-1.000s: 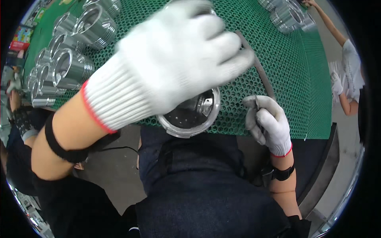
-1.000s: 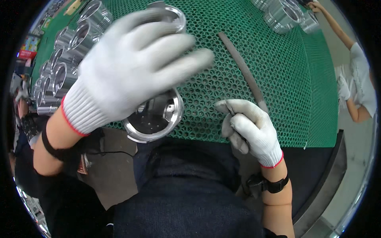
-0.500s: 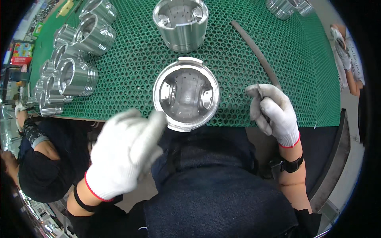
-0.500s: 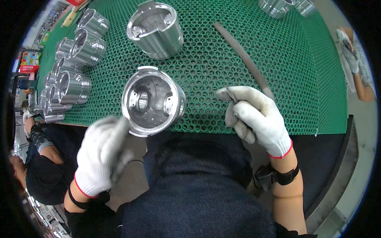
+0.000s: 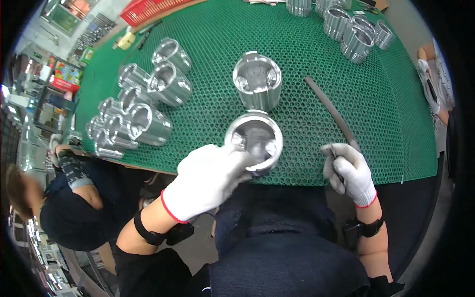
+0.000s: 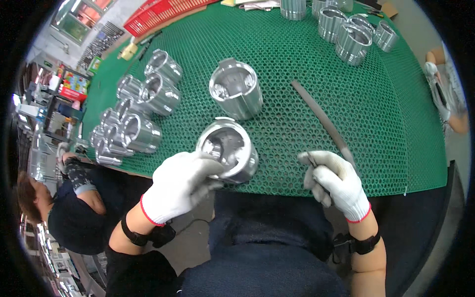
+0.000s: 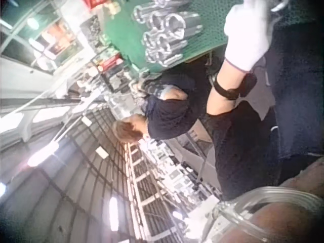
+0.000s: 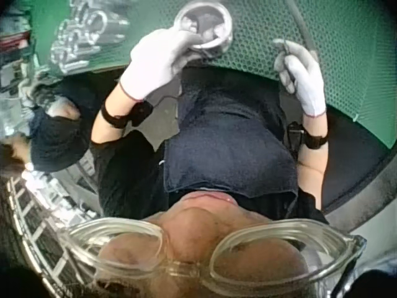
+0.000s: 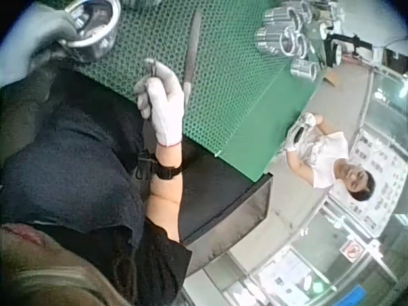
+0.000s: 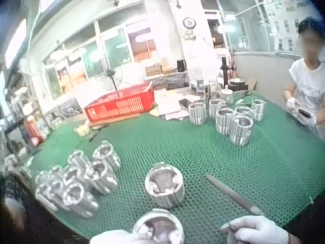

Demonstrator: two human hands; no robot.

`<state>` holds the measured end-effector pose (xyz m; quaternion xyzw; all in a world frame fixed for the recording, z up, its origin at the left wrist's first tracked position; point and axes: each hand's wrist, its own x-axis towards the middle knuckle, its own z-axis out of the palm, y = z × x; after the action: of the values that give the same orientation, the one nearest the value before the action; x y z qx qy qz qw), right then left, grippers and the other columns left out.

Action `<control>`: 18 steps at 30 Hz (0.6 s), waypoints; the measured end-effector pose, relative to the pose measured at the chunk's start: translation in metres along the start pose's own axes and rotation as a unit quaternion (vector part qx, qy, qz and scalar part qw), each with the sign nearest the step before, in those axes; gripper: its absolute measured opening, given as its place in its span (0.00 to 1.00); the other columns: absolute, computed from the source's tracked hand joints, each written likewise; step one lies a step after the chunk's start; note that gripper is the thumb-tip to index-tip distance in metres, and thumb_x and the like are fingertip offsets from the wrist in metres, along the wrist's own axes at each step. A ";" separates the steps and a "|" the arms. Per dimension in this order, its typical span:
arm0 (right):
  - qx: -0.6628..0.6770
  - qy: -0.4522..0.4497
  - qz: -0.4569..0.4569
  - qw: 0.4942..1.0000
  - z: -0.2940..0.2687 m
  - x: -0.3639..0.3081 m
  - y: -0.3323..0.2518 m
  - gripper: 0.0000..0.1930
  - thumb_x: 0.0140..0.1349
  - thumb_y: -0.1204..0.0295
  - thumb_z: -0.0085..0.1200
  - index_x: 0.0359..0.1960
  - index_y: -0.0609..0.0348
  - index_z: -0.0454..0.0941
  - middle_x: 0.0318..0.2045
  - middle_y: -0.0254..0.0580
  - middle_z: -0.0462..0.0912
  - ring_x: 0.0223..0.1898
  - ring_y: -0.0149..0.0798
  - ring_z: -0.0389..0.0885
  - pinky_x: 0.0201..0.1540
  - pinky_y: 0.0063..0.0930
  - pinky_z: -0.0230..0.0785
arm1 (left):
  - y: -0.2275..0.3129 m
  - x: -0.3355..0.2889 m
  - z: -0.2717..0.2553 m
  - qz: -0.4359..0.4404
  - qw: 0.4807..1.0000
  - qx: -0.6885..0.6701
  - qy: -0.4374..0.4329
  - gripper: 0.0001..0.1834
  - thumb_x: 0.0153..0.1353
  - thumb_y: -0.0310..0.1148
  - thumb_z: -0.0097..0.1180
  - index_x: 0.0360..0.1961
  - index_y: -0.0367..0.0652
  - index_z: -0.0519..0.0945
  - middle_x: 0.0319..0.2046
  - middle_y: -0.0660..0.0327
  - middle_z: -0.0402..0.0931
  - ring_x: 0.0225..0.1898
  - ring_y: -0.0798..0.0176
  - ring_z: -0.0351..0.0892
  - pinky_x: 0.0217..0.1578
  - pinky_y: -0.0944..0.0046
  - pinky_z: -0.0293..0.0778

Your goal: The person is using a metal file to deburr and smooth the edges of aluminum pistons on a workbench.

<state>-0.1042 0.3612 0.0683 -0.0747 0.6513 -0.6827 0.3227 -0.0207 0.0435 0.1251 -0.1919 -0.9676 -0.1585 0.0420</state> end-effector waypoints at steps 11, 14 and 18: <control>0.012 -0.027 0.001 1.000 -0.008 0.000 0.004 0.19 0.69 0.71 0.46 0.59 0.63 0.77 0.30 0.39 0.83 0.19 0.21 0.75 0.20 0.14 0.67 | -0.114 0.054 0.017 -0.093 0.970 -0.004 0.224 0.15 0.59 0.25 0.62 0.46 0.42 0.75 0.36 0.49 0.80 0.37 0.40 0.82 0.38 0.47 0.78; 0.008 -0.021 0.001 1.000 -0.007 -0.002 0.001 0.19 0.71 0.71 0.45 0.60 0.62 0.77 0.30 0.39 0.83 0.20 0.21 0.75 0.20 0.14 0.67 | -0.113 0.098 0.004 -0.127 0.950 0.089 0.272 0.19 0.60 0.27 0.62 0.53 0.46 0.75 0.42 0.48 0.80 0.45 0.40 0.81 0.44 0.46 0.78; 0.022 -0.014 -0.003 1.000 -0.007 -0.001 -0.001 0.21 0.71 0.69 0.45 0.62 0.64 0.75 0.29 0.38 0.82 0.18 0.21 0.74 0.19 0.14 0.66 | -0.074 0.103 -0.006 -0.007 0.956 0.055 0.287 0.29 0.57 0.22 0.64 0.63 0.40 0.75 0.50 0.49 0.81 0.49 0.51 0.83 0.52 0.57 0.79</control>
<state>-0.1077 0.3673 0.0686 -0.0787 0.6313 -0.6966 0.3317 -0.1440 0.0141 0.1237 -0.1288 -0.9235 -0.1534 0.3272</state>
